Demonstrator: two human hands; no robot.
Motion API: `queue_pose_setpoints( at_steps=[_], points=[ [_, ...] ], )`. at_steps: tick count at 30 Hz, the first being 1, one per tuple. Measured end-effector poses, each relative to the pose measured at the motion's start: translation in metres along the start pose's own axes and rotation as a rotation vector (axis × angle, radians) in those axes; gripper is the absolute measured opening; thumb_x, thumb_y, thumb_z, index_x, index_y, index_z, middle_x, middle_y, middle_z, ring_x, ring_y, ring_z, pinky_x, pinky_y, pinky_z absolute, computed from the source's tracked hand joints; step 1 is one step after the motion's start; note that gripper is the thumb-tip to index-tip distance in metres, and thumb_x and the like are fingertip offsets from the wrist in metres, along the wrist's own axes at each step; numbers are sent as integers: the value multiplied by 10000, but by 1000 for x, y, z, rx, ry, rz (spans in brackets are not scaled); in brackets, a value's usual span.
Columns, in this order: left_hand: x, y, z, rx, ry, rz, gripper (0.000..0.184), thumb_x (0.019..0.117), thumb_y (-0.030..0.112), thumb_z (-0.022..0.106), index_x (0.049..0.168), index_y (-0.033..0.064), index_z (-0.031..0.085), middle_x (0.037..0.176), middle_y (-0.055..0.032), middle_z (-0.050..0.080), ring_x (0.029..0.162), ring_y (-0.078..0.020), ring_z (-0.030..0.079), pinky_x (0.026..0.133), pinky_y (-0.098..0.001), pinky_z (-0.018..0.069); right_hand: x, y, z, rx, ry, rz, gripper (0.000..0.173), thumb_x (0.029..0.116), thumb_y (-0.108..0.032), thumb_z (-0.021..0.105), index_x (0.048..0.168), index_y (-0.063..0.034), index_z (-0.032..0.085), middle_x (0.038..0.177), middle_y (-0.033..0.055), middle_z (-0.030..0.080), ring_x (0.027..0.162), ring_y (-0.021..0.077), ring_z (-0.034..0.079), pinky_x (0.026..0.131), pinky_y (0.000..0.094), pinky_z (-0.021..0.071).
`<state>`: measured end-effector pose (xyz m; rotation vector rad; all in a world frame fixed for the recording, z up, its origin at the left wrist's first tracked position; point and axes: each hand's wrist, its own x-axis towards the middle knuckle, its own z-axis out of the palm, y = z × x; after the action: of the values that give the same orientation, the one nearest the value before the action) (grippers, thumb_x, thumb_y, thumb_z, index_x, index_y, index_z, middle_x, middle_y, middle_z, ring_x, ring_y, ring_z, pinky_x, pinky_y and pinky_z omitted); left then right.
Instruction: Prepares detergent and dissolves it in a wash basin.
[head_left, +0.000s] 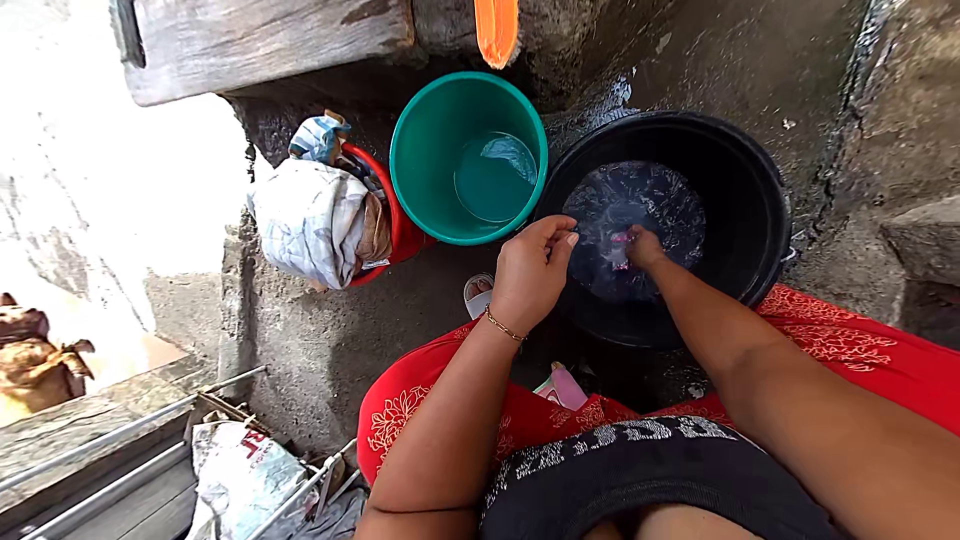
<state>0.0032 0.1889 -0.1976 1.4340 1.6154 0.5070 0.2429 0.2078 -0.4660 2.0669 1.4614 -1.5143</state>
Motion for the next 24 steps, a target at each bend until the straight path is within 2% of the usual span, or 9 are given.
queue_pose_setpoints(
  at_steps=[2,5,8,11,15,19,22,24],
  points=[
    [-1,1,-4,-5,11,8,223,1044,142,587,1217,47,690,1039,-67,738,872,-97,702,812,-281,584,5,2,-14,100,89,-20,430,1000,-77,619,1389,60,501,1246,355,619,1181,517,609,1004,672,462],
    [-5,3,-8,-9,22,12,221,1053,139,569,1216,51,690,1044,-66,741,866,-89,701,808,-275,580,1,7,-25,152,173,-47,369,1036,-77,546,1375,67,543,1246,342,633,1192,498,611,1028,659,449],
    [-10,8,-11,-19,42,41,225,1060,136,551,1213,50,692,1037,-69,744,852,-96,700,793,-280,582,-8,4,-24,73,191,-50,327,1077,-144,491,1281,85,604,1196,352,645,1160,509,624,1004,676,453],
    [-13,12,-12,-30,72,84,229,1069,134,530,1204,60,699,1024,-65,747,841,-102,693,788,-285,569,-22,-7,-28,-3,227,-37,427,1119,-258,423,1195,106,631,1155,355,652,1150,511,625,995,658,458],
    [-20,18,-19,-54,89,127,247,1079,131,503,1205,58,703,1063,-77,751,921,-129,713,850,-326,576,-38,-18,-38,-116,250,5,635,1125,-437,313,1150,100,650,1137,350,658,1131,514,634,935,681,476],
    [-27,23,-30,-85,128,165,265,1086,119,475,1205,54,702,1069,-77,749,954,-131,710,878,-330,569,-54,-30,-44,-250,254,40,576,1126,-398,311,1172,67,647,1160,330,665,1138,499,645,908,677,496],
    [-31,25,-39,-131,196,208,264,1076,110,480,1188,51,712,1061,-64,751,973,-94,709,910,-285,564,-70,-39,-48,-307,281,39,546,1128,-366,314,1124,65,649,1140,319,670,1119,489,654,881,662,508],
    [-34,26,-46,-142,223,218,266,1078,119,479,1189,62,715,1059,-54,750,966,-85,706,903,-279,563,-78,-44,-53,-309,326,19,529,1124,-368,331,1139,52,653,1121,318,676,1100,498,657,874,670,505]
  ],
)
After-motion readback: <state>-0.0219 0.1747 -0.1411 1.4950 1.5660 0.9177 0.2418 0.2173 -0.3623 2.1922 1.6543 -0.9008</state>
